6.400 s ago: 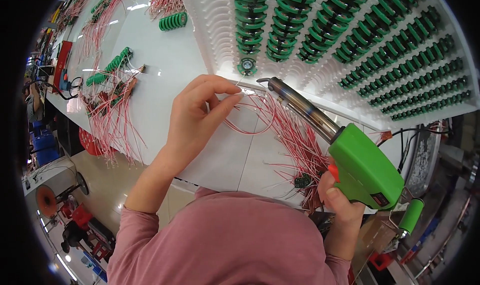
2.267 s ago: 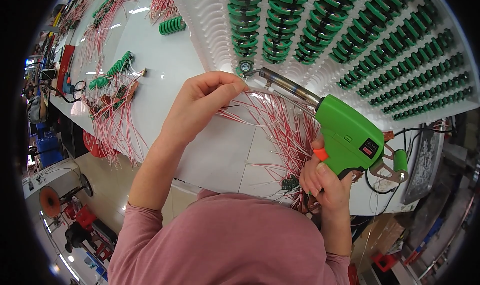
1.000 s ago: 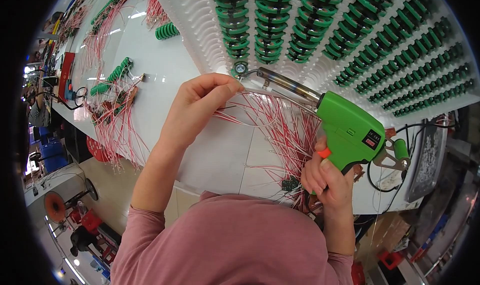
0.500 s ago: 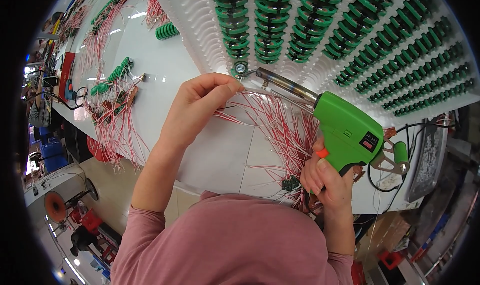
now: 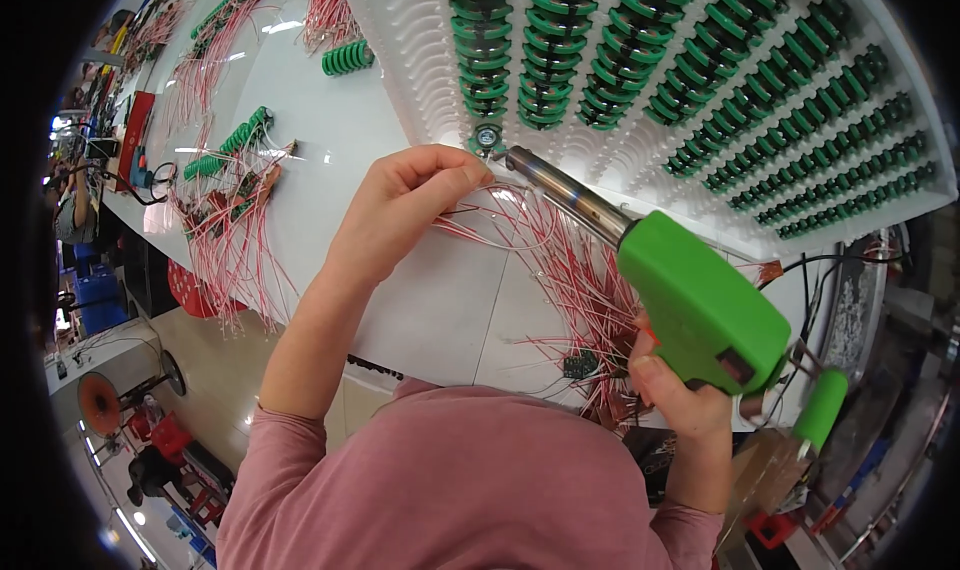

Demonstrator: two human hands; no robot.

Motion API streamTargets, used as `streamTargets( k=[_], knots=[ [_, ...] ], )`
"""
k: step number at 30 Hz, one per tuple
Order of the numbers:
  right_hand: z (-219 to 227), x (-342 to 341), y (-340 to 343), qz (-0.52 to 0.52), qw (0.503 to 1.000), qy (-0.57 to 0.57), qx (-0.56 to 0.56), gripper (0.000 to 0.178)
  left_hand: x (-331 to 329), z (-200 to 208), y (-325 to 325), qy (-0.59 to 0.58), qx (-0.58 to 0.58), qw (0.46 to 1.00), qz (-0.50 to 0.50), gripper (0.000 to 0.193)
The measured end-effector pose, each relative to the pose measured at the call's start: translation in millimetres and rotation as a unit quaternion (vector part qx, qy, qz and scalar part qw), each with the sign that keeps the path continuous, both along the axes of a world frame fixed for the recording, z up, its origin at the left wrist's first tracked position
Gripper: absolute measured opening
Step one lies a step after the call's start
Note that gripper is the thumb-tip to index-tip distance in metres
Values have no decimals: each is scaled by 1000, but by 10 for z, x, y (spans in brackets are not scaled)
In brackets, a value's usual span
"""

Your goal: The person solders wires to small circuit boards using a soldering iron by hand. The person then switches to a soldering gun and solders wires to components held in a tray.

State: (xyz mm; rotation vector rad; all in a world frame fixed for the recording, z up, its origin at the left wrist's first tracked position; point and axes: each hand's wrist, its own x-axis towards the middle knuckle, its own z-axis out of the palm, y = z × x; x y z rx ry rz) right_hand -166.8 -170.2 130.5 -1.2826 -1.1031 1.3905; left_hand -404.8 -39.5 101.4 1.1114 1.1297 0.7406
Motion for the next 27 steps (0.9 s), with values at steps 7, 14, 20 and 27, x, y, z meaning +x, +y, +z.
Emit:
streamTargets(
  k=[7, 14, 20, 27],
  knots=[
    [-24, 299, 40, 125, 919, -334, 168, 36, -25, -4, -30, -12, 13, 1000, 4, 21],
    [188, 120, 306, 222, 919, -311, 98, 25, -117, -31, -16, -5, 1, 1000, -13, 21],
    [163, 119, 427, 217, 848, -389, 286, 31, -93, -8, 10, -36, -12, 999, -15, 20],
    [139, 112, 549, 235, 831, -395, 313, 33, -104, 20, 56, -38, -37, 998, -23, 19]
  ],
)
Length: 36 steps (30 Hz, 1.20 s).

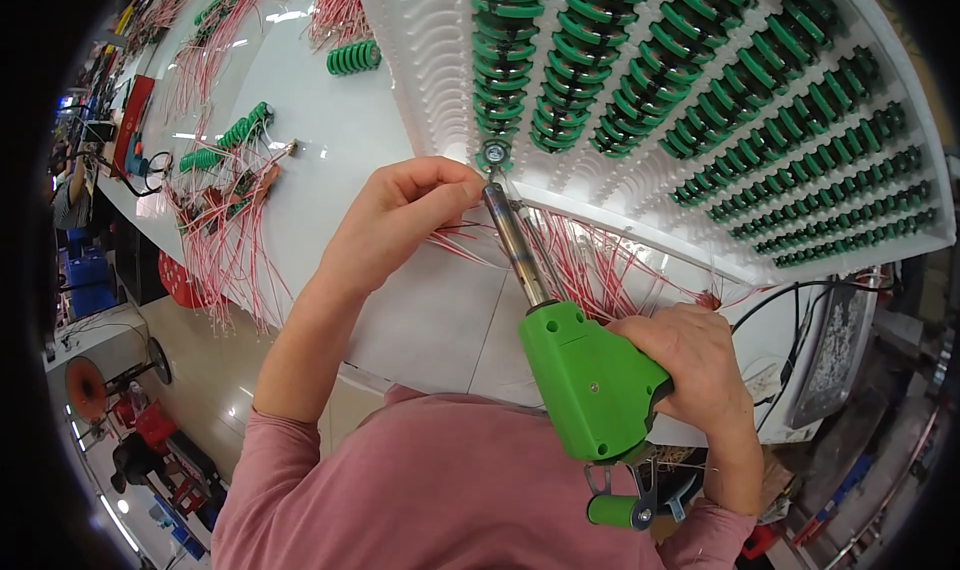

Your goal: The person solders wires to small circuit boards using a soldering iron by hand. The person then switches to a soldering gun and solders wires to components held in a tray.

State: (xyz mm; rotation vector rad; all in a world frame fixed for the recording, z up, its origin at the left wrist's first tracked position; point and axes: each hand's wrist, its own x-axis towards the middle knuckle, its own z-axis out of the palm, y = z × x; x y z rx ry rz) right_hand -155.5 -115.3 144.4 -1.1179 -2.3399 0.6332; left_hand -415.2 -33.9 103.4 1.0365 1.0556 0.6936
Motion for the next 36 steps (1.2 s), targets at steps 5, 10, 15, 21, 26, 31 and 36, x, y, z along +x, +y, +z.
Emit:
streamTargets(
  k=[5, 10, 15, 21, 26, 31, 36],
  knots=[
    [-31, 45, 35, 11, 1000, 4, -6, 34, 26, -1, 25, 0, -13, 1000, -7, 17],
    [-68, 64, 57, 17, 1000, 17, 5, 34, 52, 12, 33, 14, -9, 1000, 4, 20],
    [-79, 87, 53, 22, 1000, 17, 12, 35, 65, 29, 30, 11, -9, 1000, 7, 20],
    [-104, 115, 44, 25, 1000, 15, 10, 36, 78, 28, 36, 16, -8, 1000, 3, 20],
    [-102, 124, 33, 19, 1000, 12, 9, 37, 89, 59, 37, 9, -20, 1000, 1, 20],
    [-116, 130, 38, 20, 1000, 14, 5, 36, 91, 68, 40, 20, -20, 1000, 2, 20],
    [-123, 129, 28, 22, 1000, 6, -3, 36, 92, 68, 47, 12, -24, 1000, 3, 18]
  ],
)
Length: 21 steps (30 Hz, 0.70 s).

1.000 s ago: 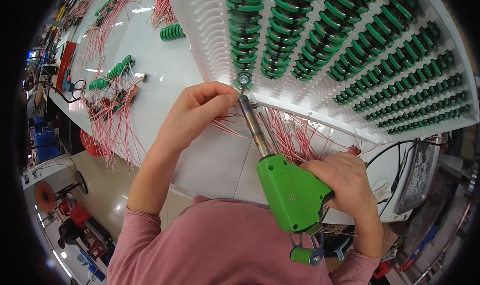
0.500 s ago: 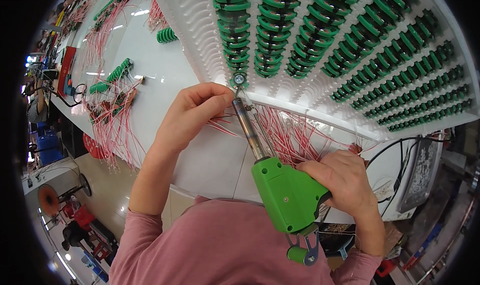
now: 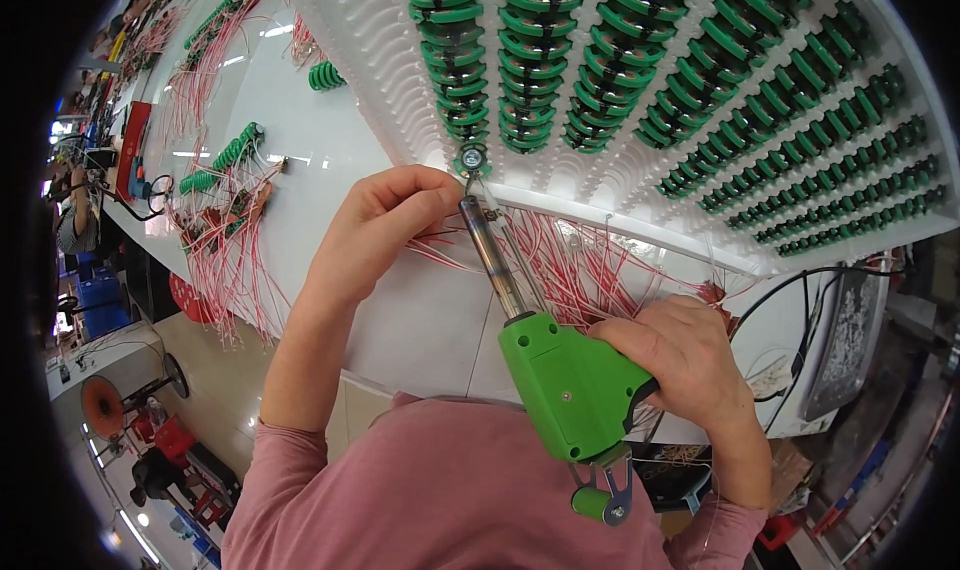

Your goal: The person solders wires to small circuit boards using a soldering iron by hand. The person then switches to a soldering gun and solders wires to components held in a tray.

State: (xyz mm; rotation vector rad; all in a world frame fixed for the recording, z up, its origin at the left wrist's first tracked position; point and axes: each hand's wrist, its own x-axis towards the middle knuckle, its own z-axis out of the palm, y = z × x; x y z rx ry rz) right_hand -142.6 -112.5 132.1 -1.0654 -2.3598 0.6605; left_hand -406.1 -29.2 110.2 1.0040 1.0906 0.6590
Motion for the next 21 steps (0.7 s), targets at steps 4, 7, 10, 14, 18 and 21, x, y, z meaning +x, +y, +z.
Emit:
streamTargets(
  k=[4, 7, 10, 14, 18, 21],
  knots=[
    [-15, 13, 2, 10, 1000, -14, -7, 36, 5, -12, 9, 2, 2, 1000, 2, 17],
    [-31, 23, -4, 10, 1000, -15, -6, 36, 18, -3, 12, -1, 0, 1000, 2, 17],
    [-70, 37, -26, 7, 1000, -11, -3, 36, 32, 5, 12, 2, -1, 1000, 4, 17],
    [-91, 47, -35, 7, 1000, -4, -4, 36, 43, 2, 2, 6, -2, 1000, 5, 17],
    [-112, 85, -47, 16, 1000, -14, 8, 35, 59, 18, 4, 17, -12, 1000, -2, 20],
    [-94, 99, -52, 14, 1000, -15, 12, 34, 85, 25, 0, 25, -10, 1000, -2, 20]
  ],
)
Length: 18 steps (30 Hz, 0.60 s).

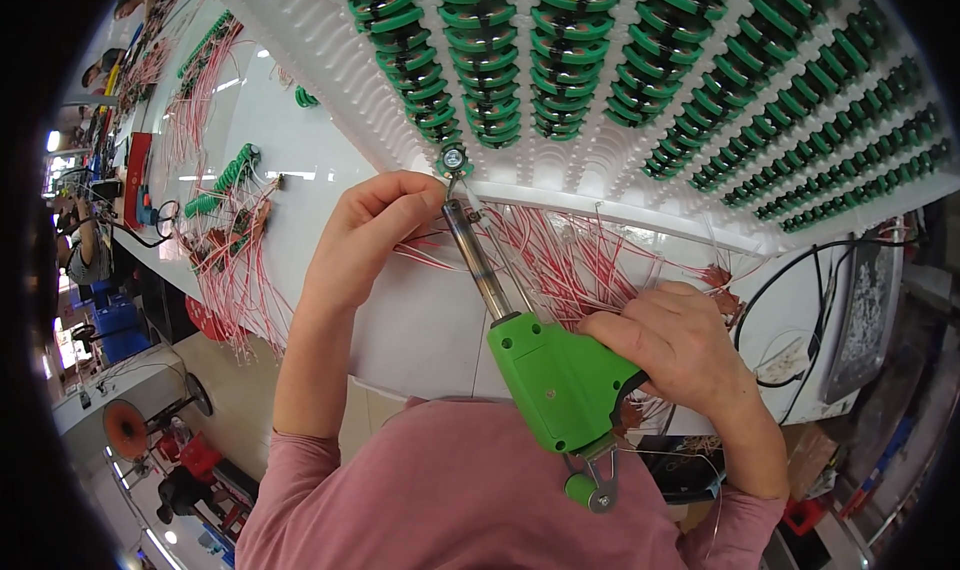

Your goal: The person solders wires to small circuit boards using a soldering iron by hand. The person then switches to a soldering gun and solders wires to components held in a tray.

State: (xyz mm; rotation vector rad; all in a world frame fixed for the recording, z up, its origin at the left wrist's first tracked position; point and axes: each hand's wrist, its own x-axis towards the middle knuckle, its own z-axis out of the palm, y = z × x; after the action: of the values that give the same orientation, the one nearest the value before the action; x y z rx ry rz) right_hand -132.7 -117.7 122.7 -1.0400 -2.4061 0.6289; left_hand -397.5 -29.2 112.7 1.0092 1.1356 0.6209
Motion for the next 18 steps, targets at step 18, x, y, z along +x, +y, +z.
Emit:
streamTargets(
  k=[18],
  knots=[
    [-99, 131, -49, -8, 1000, 16, 15, 39, 124, 20, -43, 4, 7, 1000, 11, 18]
  ],
)
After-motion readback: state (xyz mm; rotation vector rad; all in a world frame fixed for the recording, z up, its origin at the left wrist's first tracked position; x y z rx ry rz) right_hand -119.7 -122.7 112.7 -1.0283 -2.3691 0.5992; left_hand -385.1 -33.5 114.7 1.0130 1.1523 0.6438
